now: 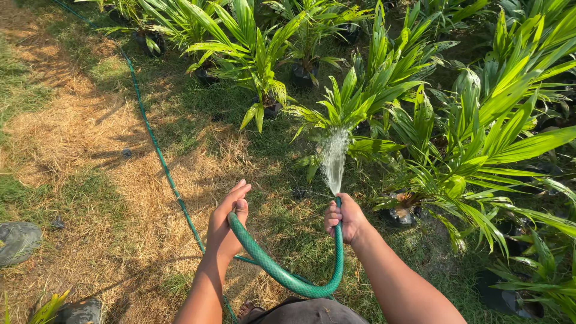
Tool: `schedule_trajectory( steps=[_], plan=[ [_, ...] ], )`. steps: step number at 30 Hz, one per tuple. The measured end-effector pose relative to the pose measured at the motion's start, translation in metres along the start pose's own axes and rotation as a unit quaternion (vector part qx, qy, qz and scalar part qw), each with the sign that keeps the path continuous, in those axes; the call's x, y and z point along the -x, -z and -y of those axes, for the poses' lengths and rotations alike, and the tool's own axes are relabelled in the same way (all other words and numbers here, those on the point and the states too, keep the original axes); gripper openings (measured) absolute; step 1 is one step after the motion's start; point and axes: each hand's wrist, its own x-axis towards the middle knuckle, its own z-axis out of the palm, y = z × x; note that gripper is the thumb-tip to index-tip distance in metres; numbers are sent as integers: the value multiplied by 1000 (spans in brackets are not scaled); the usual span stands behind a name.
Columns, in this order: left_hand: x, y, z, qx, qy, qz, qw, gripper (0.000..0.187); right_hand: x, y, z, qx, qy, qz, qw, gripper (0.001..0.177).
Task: The person waters rows of small palm plants in a garden using a green hose, moving the stream of water from one plant to the next.
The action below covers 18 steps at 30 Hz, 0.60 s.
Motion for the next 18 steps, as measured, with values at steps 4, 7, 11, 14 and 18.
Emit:
schedule_trajectory(
  steps=[4,7,11,14,18],
  plan=[
    [8,25,6,20,-36,-66,997,43,-14,-49,-13,79,-25,34,996,40],
    [15,46,10,38,-67,-115,990,43,-21,-88,-22,104,-37,50,993,40],
    [26,72,10,15,-69,-162,984,41,-24,-128,-32,139,-32,89,986,41],
    [31,80,11,24,-76,-181,980,40,-26,-146,-34,160,-20,100,982,40],
    [38,80,11,-3,-82,-198,977,41,-25,-155,-35,177,-17,111,978,38]
  ],
)
